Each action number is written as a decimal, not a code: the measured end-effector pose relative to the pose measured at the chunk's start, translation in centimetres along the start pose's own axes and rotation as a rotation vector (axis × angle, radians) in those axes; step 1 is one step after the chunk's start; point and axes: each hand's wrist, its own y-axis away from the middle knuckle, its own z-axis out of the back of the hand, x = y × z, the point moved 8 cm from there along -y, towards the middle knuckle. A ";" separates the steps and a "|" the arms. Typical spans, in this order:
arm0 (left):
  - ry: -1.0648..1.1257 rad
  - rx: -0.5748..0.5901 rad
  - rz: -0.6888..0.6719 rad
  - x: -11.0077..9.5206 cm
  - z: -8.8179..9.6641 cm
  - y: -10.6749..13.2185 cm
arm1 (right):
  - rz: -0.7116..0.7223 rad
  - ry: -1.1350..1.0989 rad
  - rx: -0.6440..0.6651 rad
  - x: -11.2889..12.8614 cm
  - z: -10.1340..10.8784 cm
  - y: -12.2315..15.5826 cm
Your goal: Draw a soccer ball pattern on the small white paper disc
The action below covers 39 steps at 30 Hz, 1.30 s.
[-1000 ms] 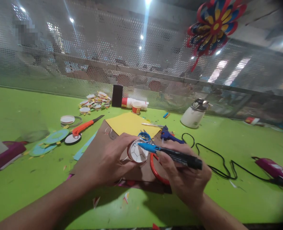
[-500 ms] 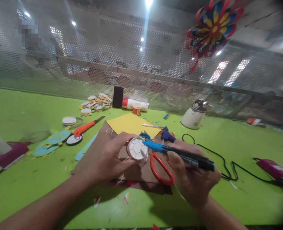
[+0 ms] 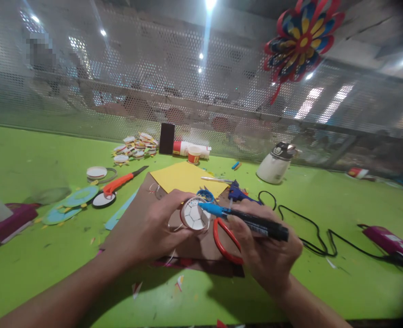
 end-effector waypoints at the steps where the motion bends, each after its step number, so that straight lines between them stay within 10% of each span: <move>1: 0.002 -0.001 0.003 0.0 0.0 0.0 | -0.003 0.002 0.003 0.0 0.0 0.0; 39: -0.063 0.023 0.069 0.9 0.0 0.3 | -0.037 0.029 -0.094 0.2 0.8 -0.2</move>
